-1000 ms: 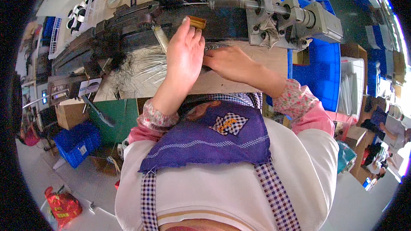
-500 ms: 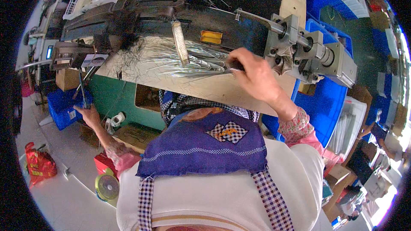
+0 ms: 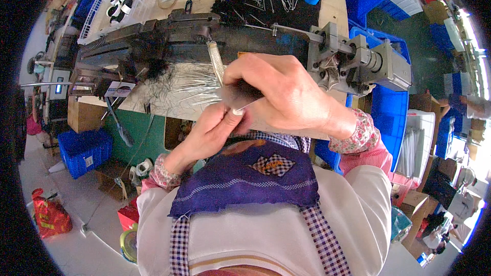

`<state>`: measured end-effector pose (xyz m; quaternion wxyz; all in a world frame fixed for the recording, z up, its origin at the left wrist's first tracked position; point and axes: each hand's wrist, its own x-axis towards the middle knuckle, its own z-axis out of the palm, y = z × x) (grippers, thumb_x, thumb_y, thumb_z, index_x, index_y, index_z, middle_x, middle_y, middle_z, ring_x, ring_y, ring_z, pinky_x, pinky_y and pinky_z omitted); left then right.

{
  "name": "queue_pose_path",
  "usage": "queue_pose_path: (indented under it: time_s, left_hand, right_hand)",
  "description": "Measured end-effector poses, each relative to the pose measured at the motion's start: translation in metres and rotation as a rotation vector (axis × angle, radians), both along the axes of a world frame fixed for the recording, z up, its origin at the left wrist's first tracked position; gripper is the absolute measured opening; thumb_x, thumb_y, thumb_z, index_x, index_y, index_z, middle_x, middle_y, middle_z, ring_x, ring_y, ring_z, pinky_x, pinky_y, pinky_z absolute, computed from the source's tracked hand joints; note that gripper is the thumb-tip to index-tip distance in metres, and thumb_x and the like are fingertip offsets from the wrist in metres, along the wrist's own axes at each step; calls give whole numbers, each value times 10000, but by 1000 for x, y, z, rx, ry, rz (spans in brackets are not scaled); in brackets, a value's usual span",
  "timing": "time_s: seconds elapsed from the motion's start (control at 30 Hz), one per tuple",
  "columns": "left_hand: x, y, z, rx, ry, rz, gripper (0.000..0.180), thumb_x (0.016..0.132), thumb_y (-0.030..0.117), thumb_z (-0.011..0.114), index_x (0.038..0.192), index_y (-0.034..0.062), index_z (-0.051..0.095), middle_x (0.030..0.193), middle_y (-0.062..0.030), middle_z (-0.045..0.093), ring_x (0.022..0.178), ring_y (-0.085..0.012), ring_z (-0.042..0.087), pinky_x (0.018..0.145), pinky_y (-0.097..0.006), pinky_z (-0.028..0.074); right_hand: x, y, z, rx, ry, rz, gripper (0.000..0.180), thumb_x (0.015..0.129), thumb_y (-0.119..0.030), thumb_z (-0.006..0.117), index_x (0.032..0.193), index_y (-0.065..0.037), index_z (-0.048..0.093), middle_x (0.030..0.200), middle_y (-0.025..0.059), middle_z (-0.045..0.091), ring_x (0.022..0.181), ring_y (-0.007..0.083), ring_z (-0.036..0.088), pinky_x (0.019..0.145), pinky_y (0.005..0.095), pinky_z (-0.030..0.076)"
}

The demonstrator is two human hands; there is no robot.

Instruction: Manually assemble small metal components on a production line workbench.

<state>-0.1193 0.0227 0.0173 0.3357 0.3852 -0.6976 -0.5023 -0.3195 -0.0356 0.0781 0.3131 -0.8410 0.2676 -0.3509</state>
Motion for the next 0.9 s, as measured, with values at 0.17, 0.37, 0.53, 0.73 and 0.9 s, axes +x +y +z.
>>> queue_pose_path:
  time_s: [0.17, 0.37, 0.53, 0.73, 0.9]
  left_hand:
    - [27, -18, -23, 111, 122, 410, 278, 1024, 257, 364, 969, 37, 526, 833, -33, 550, 725, -153, 540, 671, -289, 452]
    - [-25, -36, -32, 684, 633, 450, 224, 1014, 269, 425, 904, 101, 523, 765, 13, 465, 659, -87, 417, 583, -228, 376]
    - [-6, -46, 32, 767, 1200, 183, 133, 977, 168, 497, 873, 88, 522, 768, 3, 464, 493, -27, 327, 339, -184, 211]
    - [82, -52, -2, 829, 1961, 43, 199, 1002, 247, 438, 1027, 75, 535, 744, -13, 409, 404, -38, 278, 319, -186, 205]
    - [77, -41, -31, 476, 1711, 63, 328, 1021, 328, 367, 1166, 104, 559, 590, 16, 322, 388, -51, 227, 313, -202, 188]
  right_hand:
    - [-21, -31, -18, -221, 194, -339, 127, 822, -62, 665, 940, -33, 629, 856, 90, 642, 750, 257, 639, 658, 315, 505]
    - [-11, -73, -46, -378, 566, -412, 118, 771, -59, 626, 872, -22, 577, 847, 114, 555, 734, 321, 618, 630, 414, 517]
    - [-6, -77, -46, -331, 667, -346, 140, 774, -59, 623, 894, -45, 552, 862, 113, 548, 780, 326, 605, 659, 416, 504]
    - [-4, -74, -30, -207, 627, -298, 148, 724, 3, 632, 847, -30, 556, 824, 122, 551, 761, 322, 596, 656, 404, 491]
    - [11, -167, -43, -173, 839, -346, 222, 837, -187, 616, 786, 28, 618, 785, 195, 615, 840, 381, 607, 735, 449, 484]
